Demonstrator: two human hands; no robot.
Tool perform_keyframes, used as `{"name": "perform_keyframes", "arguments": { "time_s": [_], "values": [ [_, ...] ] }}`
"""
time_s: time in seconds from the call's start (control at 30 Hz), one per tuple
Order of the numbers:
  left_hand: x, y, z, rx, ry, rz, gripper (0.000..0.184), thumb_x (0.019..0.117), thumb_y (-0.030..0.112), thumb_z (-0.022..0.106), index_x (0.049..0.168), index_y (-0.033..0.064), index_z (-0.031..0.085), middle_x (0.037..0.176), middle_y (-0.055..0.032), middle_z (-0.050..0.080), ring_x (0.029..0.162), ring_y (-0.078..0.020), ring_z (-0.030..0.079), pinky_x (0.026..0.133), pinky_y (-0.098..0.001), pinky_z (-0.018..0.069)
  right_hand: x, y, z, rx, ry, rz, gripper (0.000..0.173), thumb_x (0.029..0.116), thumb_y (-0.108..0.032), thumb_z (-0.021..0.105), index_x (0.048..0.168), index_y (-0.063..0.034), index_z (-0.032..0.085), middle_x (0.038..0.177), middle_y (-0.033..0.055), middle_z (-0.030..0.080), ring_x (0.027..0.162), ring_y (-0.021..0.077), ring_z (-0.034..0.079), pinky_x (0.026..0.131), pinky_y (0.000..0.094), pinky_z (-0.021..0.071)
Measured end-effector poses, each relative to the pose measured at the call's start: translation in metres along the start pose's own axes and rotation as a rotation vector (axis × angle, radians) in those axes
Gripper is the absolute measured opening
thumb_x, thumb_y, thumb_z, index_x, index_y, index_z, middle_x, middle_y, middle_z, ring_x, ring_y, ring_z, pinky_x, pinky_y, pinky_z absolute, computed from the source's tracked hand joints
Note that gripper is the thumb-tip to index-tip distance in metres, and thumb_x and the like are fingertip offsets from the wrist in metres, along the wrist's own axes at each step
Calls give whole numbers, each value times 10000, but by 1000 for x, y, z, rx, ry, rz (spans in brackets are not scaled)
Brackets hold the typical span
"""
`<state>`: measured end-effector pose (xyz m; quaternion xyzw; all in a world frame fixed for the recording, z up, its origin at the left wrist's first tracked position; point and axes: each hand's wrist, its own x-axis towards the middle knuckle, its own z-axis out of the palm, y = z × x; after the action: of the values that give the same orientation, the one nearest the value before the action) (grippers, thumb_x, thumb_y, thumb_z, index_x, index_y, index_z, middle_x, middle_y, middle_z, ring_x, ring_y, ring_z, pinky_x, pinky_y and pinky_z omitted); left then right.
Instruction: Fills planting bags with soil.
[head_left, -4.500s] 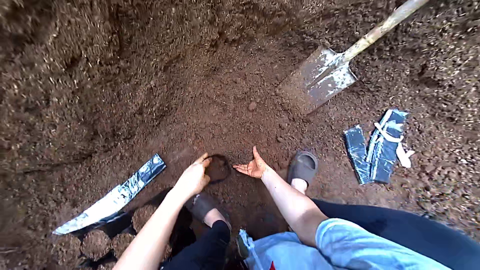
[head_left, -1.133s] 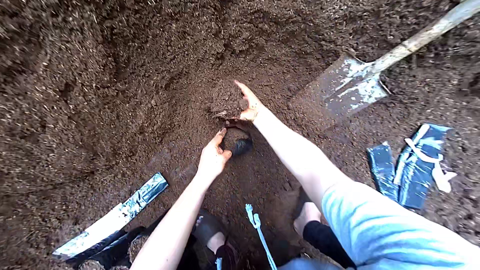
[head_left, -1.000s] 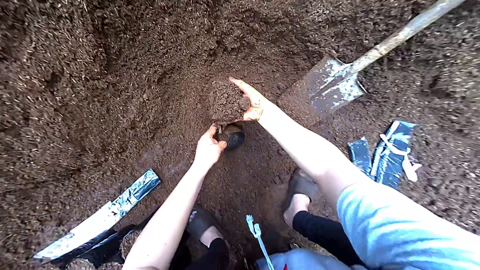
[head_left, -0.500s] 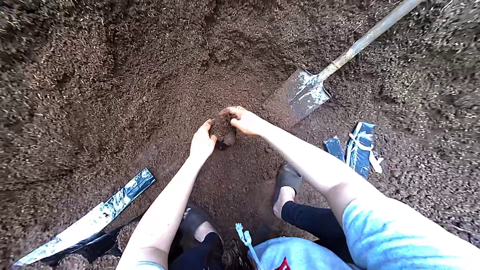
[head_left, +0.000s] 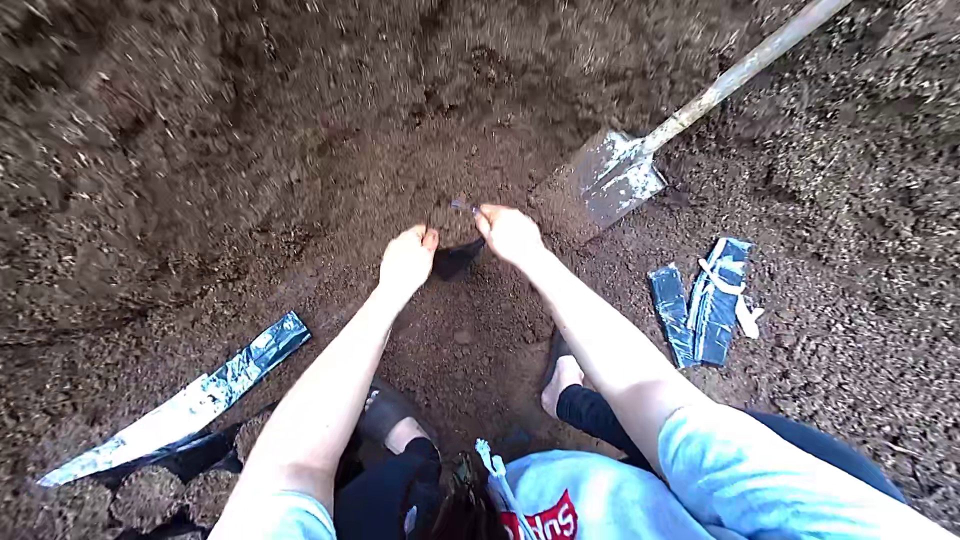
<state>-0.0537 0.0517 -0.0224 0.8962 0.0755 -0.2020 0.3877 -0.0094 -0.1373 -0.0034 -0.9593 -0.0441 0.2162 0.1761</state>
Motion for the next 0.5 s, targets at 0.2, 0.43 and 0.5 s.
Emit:
{"name": "perform_keyframes", "arguments": {
  "time_s": [0.2, 0.43, 0.5],
  "values": [
    [21, -13, 25, 79, -26, -94, 464, 1127, 333, 321, 1180, -11, 629, 1152, -277, 669, 1138, -456, 651, 904, -693, 487, 19, 23, 44, 93, 21, 35, 517, 1125, -412, 275, 1298, -85, 637, 1262, 198, 682, 1212, 392, 640, 965, 648, 486],
    [20, -26, 30, 54, -41, -143, 464, 1125, 358, 337, 1148, 2, 633, 1118, -273, 668, 1122, -457, 647, 888, -697, 478, 18, 42, 66, 198, 56, -13, 538, 1116, -450, 310, 1342, -74, 623, 1329, 178, 648, 1269, 355, 605, 1021, 620, 461],
    [27, -35, 28, -96, 30, -47, 464, 1129, 343, 347, 1140, -17, 638, 1058, -250, 666, 1042, -404, 656, 894, -646, 489, 30, 65, 68, 338, 89, 19, 632, 1103, -503, 263, 1422, -71, 595, 1437, 191, 586, 1377, 362, 521, 1135, 619, 385]
  ]
}}
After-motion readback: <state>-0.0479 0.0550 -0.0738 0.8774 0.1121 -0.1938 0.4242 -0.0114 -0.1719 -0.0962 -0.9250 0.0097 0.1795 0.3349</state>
